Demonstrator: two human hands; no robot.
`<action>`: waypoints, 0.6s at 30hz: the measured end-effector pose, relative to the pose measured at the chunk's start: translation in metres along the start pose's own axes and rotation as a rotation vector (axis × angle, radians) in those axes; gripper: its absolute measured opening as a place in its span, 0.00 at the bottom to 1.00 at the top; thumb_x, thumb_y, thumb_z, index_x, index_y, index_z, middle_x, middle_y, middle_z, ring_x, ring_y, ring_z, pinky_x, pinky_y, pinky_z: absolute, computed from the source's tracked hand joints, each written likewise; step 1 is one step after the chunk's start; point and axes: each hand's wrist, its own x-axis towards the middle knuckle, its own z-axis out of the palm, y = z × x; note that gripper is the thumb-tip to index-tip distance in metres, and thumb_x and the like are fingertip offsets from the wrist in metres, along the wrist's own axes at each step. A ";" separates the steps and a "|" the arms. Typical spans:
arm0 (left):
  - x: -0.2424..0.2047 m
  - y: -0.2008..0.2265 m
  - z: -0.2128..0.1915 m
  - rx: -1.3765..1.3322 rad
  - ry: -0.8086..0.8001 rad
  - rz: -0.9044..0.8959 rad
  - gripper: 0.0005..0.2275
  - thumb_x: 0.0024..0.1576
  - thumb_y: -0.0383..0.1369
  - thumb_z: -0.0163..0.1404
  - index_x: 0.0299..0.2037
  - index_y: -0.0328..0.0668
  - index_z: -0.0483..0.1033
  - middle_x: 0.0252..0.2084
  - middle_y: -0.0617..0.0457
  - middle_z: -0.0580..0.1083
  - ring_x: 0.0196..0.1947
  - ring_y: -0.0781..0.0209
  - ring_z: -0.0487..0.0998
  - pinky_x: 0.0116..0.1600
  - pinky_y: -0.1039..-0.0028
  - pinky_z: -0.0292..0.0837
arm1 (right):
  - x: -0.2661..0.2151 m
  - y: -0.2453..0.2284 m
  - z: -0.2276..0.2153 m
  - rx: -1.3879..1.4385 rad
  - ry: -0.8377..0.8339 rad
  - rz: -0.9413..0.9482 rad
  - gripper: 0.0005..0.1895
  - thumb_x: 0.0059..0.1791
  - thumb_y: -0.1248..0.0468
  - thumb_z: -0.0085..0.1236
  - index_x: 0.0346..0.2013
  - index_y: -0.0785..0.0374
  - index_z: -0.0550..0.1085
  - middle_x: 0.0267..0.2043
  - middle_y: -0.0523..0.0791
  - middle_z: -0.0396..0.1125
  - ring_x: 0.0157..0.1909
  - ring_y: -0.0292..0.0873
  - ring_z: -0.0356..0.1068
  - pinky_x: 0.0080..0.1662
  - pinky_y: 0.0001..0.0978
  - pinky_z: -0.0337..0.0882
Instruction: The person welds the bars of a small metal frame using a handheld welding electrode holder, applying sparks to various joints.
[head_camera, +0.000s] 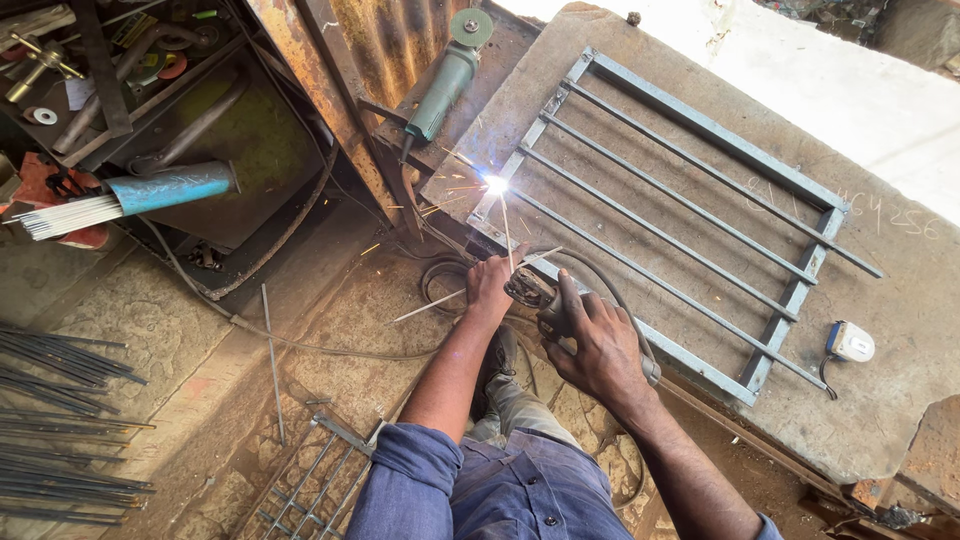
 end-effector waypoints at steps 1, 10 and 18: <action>0.000 0.000 0.000 -0.003 -0.008 -0.003 0.22 0.59 0.44 0.49 0.67 0.73 0.69 0.36 0.39 0.79 0.40 0.39 0.82 0.45 0.52 0.77 | 0.000 0.000 0.000 0.009 0.012 -0.010 0.55 0.40 0.52 0.68 0.75 0.56 0.48 0.45 0.54 0.67 0.46 0.56 0.71 0.53 0.53 0.70; -0.001 -0.004 0.003 0.007 0.022 0.045 0.24 0.57 0.42 0.51 0.67 0.71 0.69 0.34 0.38 0.79 0.39 0.37 0.82 0.44 0.51 0.77 | -0.002 0.002 -0.001 0.036 0.053 -0.024 0.56 0.40 0.51 0.69 0.75 0.57 0.49 0.45 0.53 0.67 0.45 0.57 0.71 0.52 0.53 0.69; 0.001 -0.007 0.007 0.023 0.032 0.045 0.22 0.58 0.43 0.51 0.65 0.71 0.69 0.35 0.38 0.79 0.38 0.37 0.82 0.45 0.50 0.76 | -0.002 -0.003 -0.006 0.057 0.084 -0.028 0.54 0.40 0.51 0.69 0.75 0.57 0.50 0.43 0.53 0.67 0.45 0.58 0.70 0.52 0.52 0.69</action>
